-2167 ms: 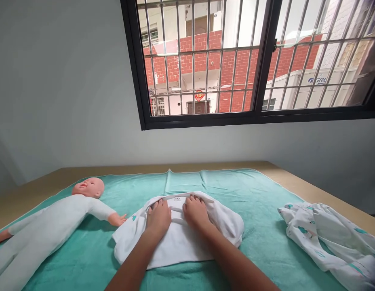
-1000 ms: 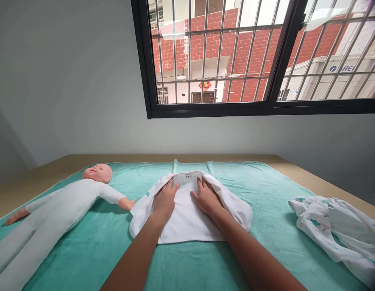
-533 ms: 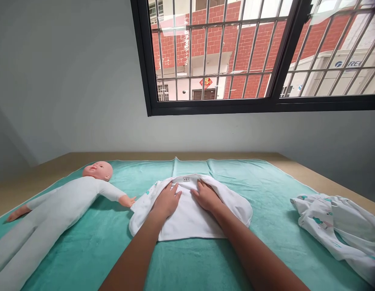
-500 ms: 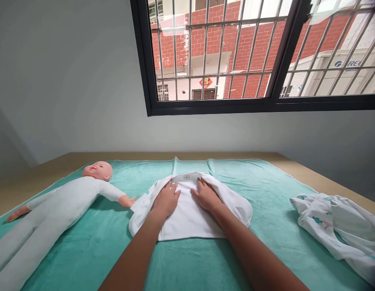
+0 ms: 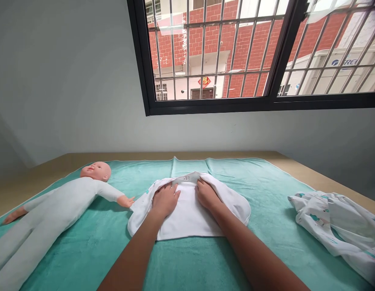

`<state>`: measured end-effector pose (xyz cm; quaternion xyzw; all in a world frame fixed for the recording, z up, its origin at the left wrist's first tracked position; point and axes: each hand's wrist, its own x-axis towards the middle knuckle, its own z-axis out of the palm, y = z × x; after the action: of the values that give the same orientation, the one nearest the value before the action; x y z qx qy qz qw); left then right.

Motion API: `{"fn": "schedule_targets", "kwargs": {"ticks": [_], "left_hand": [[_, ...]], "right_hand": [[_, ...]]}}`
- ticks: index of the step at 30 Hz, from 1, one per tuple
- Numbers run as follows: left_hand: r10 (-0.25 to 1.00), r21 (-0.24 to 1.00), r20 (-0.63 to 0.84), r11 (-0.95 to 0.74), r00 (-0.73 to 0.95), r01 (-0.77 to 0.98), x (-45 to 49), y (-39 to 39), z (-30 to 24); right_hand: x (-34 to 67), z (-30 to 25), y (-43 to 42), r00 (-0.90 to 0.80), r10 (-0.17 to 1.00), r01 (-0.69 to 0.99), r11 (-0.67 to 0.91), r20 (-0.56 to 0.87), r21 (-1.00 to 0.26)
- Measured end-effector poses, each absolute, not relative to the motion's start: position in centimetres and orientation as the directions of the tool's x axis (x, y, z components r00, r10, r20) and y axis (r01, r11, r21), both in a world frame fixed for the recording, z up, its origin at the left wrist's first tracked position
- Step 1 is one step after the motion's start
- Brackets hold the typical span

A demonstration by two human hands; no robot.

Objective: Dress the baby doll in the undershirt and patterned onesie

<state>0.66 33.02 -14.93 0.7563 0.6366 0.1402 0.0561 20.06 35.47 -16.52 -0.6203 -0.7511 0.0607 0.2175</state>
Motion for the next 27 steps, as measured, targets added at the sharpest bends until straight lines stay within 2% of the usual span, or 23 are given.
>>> {"fn": "schedule_targets", "kwargs": {"ticks": [6, 9, 12, 15, 22, 27], "left_hand": [[0.963, 0.254, 0.194, -0.232, 0.186, 0.939, 1.1, 32.8, -14.7], [0.928, 0.246, 0.242, -0.341, 0.284, 0.907, 1.8, 32.5, -14.6], [0.921, 0.25, 0.194, -0.379, 0.337, 0.891, 2.2, 32.5, -15.0], [0.94, 0.261, 0.118, -0.34, 0.32, 0.904, 2.3, 32.9, -15.4], [0.983, 0.269, 0.085, -0.182, 0.165, 0.946, 4.2, 34.4, -14.9], [0.984, 0.295, 0.102, -0.17, 0.146, 0.94, 5.0, 35.0, -15.1]], "right_hand": [[19.5, -16.4, 35.1, -0.178, 0.951, 0.909, 0.257, 0.251, -0.329], [18.7, -16.0, 34.5, -0.291, 0.915, 0.882, 0.369, 0.279, -0.293], [18.1, -16.1, 34.2, -0.408, 0.876, 0.838, 0.472, 0.259, -0.274], [18.0, -16.7, 34.5, -0.401, 0.892, 0.85, 0.447, 0.207, -0.279], [18.3, -17.2, 35.6, -0.378, 0.921, 0.881, 0.39, 0.096, -0.268], [18.2, -16.9, 35.2, -0.351, 0.923, 0.882, 0.382, 0.158, -0.277]]}}
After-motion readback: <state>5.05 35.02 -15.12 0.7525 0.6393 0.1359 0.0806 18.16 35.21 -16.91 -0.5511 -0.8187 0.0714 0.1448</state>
